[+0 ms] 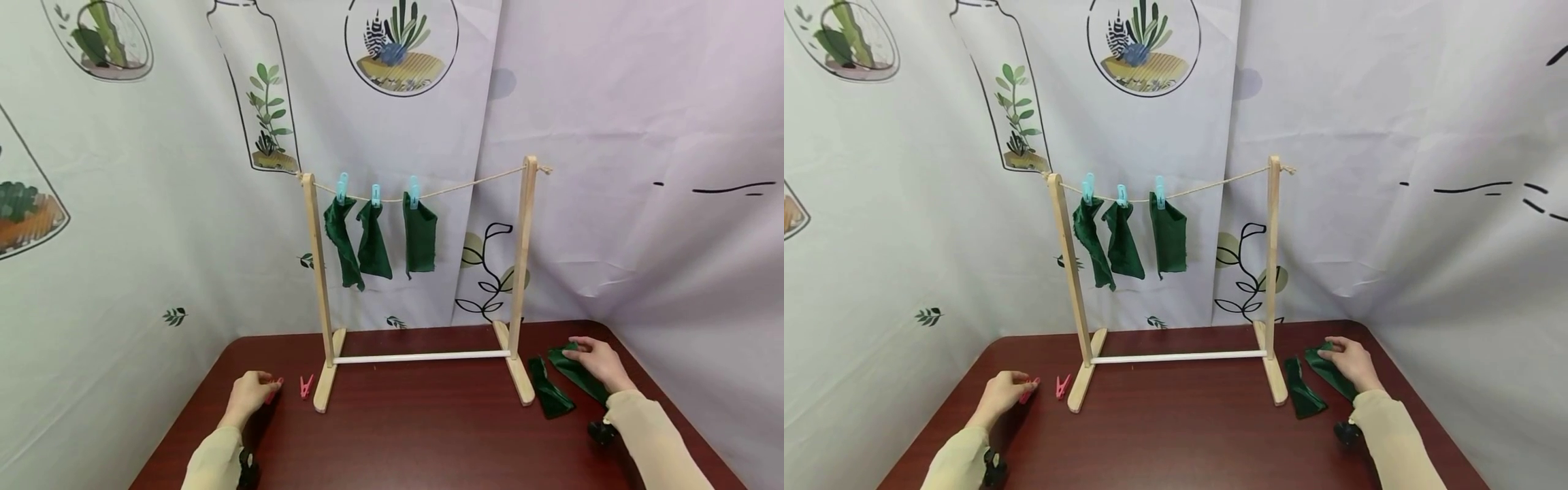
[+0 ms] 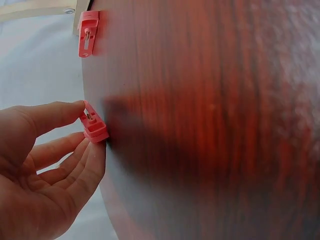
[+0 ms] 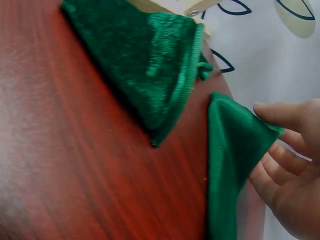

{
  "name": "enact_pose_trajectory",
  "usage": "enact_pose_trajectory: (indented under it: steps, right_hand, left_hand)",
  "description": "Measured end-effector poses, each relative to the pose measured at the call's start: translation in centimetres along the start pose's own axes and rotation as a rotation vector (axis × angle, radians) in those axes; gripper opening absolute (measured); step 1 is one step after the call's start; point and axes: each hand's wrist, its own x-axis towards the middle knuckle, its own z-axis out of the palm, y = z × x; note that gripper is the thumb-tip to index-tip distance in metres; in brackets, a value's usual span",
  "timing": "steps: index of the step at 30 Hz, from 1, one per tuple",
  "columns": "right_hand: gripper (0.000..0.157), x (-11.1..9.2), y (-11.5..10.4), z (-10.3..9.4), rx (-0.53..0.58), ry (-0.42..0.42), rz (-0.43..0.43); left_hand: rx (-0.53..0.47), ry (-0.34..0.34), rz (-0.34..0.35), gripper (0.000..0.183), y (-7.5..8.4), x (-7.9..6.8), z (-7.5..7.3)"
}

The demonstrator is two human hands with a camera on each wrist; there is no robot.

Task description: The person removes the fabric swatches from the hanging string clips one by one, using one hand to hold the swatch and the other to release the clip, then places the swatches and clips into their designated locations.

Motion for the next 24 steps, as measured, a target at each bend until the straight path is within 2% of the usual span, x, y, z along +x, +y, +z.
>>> enact_pose_trajectory:
  steps: [5,11,17,24]
  right_hand:
    - [0.075,-0.2,0.0,0.6,-0.048,-0.023,0.017]
    - [0.08,-0.7,0.1,1.2,-0.13,-0.038,-0.013]
    - [0.063,-0.9,0.1,1.5,-0.217,-0.004,-0.065]
    - [0.044,-1.9,0.7,1.0,-0.223,0.074,0.011]
  left_hand:
    - [0.007,0.003,0.008,0.036,-0.1,0.1,0.2]
    - [0.008,0.001,0.006,0.037,-0.1,0.1,0.2]
    - [0.008,0.006,-0.003,0.038,0.0,0.0,0.3]
    - [-0.007,0.019,-0.025,0.039,0.3,-0.1,0.5]
